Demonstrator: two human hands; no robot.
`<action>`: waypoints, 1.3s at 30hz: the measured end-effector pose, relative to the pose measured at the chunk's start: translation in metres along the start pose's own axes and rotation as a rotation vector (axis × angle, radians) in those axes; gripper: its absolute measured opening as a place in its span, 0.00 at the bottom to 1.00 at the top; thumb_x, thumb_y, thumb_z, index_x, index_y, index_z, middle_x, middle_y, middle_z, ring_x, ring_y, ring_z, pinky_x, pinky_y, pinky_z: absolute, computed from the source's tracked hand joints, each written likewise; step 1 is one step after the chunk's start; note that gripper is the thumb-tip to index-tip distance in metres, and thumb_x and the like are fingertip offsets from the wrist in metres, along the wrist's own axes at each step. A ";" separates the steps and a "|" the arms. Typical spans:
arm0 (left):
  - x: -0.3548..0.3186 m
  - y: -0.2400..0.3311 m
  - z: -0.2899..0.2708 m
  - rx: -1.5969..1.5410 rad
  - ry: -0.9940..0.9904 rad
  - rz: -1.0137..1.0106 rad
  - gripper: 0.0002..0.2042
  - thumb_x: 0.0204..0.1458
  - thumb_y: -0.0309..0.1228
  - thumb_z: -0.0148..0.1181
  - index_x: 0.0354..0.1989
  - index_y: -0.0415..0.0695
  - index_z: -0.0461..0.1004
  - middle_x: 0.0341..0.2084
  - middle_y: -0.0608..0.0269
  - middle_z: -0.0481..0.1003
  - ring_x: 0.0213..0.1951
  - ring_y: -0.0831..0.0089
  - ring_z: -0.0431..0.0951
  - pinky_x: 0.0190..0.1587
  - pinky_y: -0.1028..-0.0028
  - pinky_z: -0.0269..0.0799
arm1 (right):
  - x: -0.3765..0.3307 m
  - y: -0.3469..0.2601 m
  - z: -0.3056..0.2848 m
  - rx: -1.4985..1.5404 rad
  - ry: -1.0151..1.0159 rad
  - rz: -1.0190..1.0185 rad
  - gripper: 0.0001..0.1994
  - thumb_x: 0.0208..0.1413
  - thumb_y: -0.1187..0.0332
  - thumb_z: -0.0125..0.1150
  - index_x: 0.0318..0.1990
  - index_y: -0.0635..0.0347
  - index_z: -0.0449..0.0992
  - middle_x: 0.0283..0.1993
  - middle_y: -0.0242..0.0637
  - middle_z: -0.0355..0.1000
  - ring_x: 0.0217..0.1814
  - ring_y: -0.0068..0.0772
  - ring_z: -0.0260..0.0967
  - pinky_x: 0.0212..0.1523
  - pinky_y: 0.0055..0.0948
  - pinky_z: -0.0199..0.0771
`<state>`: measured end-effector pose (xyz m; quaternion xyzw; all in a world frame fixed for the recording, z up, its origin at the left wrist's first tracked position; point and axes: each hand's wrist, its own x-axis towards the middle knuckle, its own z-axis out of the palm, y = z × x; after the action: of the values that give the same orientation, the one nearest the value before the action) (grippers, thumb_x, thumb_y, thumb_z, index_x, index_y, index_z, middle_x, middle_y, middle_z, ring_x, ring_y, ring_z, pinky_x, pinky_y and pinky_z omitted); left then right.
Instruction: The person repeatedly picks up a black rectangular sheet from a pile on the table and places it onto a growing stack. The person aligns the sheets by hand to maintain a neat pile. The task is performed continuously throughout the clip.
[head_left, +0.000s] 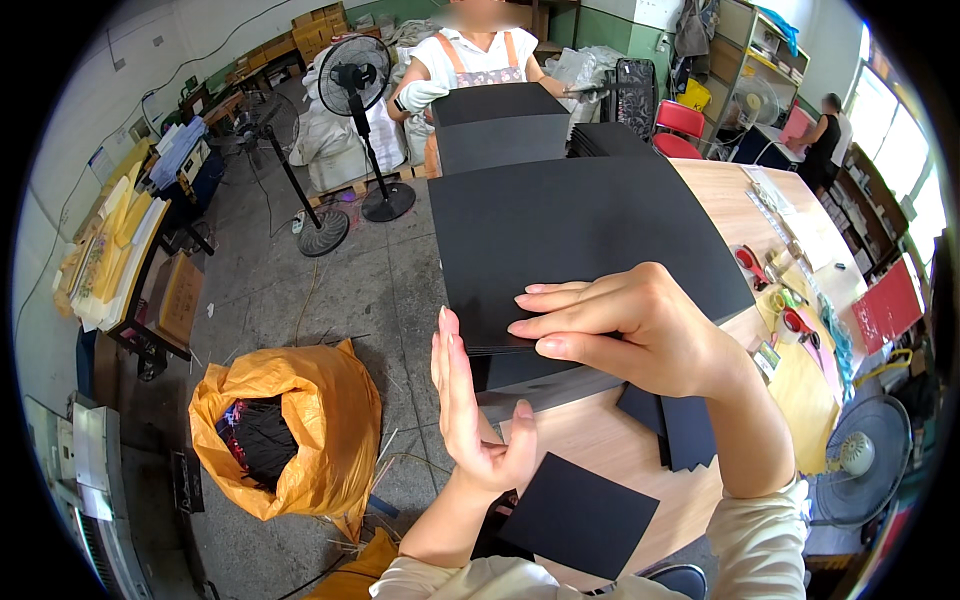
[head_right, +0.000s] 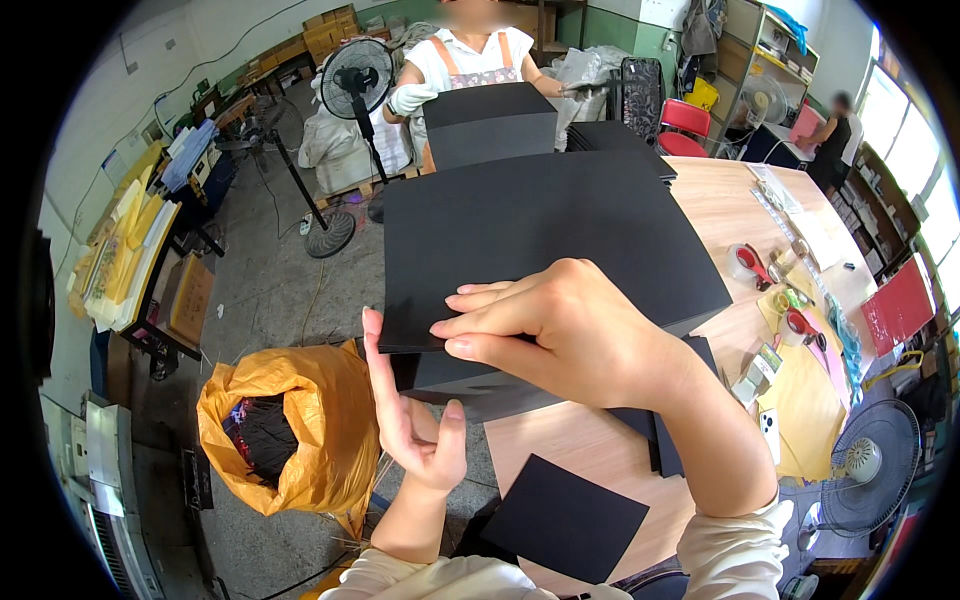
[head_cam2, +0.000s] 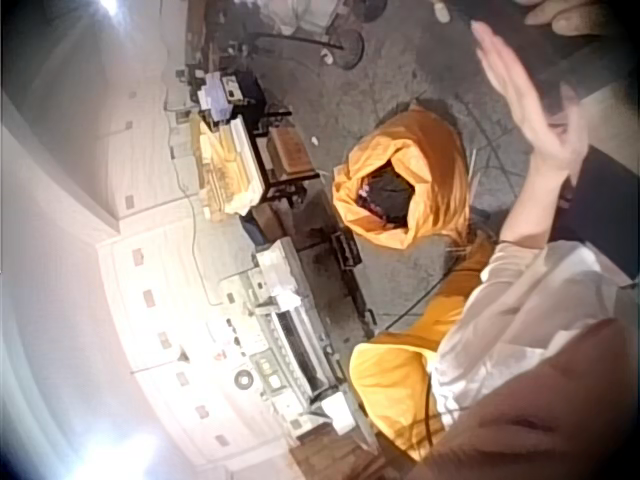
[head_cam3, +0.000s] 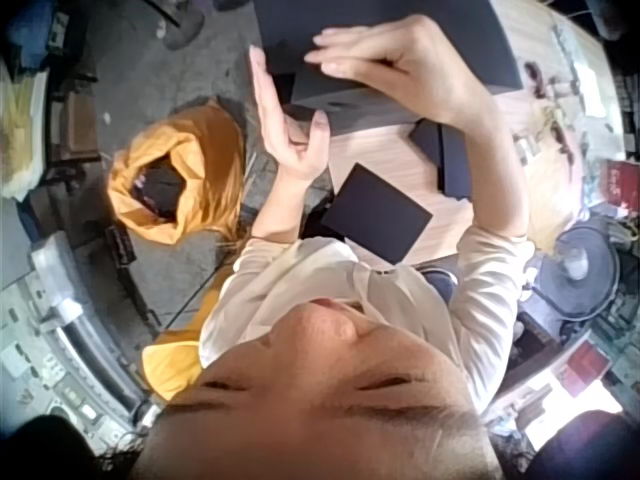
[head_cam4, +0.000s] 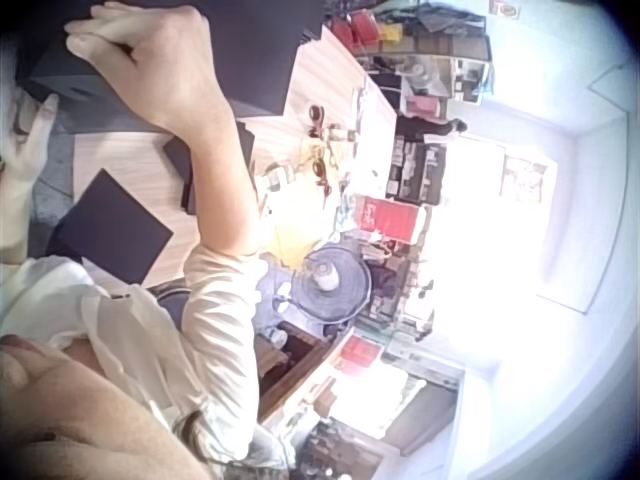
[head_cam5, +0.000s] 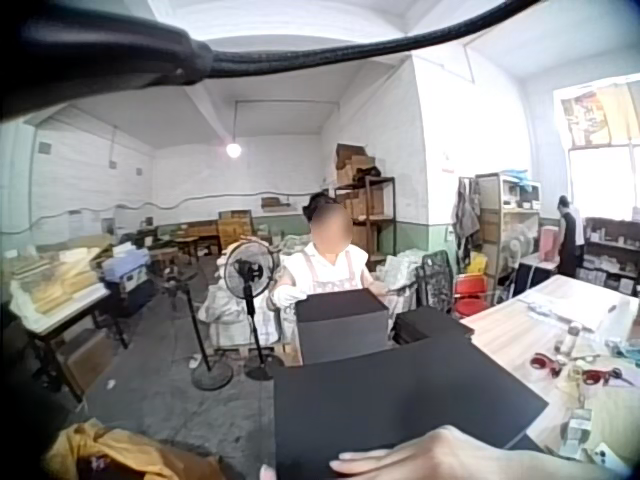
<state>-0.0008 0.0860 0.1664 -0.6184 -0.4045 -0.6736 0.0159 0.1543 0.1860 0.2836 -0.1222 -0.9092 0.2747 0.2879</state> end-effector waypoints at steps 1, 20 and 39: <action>0.000 0.000 0.000 0.001 0.001 0.001 0.39 0.45 0.23 0.55 0.69 0.26 0.48 0.69 0.30 0.49 0.71 0.43 0.48 0.71 0.51 0.39 | 0.000 0.000 0.000 0.001 0.000 -0.001 0.09 0.57 0.69 0.63 0.43 0.62 0.83 0.36 0.50 0.79 0.55 0.45 0.74 0.52 0.35 0.78; 0.023 0.016 -0.002 -0.104 0.218 -0.208 0.19 0.50 0.18 0.58 0.53 0.34 0.70 0.48 0.49 0.71 0.51 0.61 0.72 0.58 0.62 0.65 | -0.006 0.001 0.008 -0.188 0.079 -0.095 0.10 0.56 0.64 0.64 0.39 0.59 0.83 0.41 0.47 0.80 0.51 0.43 0.77 0.48 0.35 0.80; -0.261 -0.005 -0.066 -0.461 -0.028 -1.184 0.21 0.62 0.46 0.50 0.57 0.45 0.68 0.50 0.62 0.70 0.54 0.70 0.68 0.55 0.66 0.63 | -0.317 -0.084 0.199 -0.875 0.140 0.246 0.18 0.53 0.71 0.54 0.52 0.56 0.79 0.63 0.42 0.69 0.63 0.38 0.69 0.48 0.32 0.69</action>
<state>0.0032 -0.0727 -0.0511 -0.2863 -0.5228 -0.6298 -0.4981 0.2864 -0.0886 0.0510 -0.3574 -0.8969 -0.1120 0.2352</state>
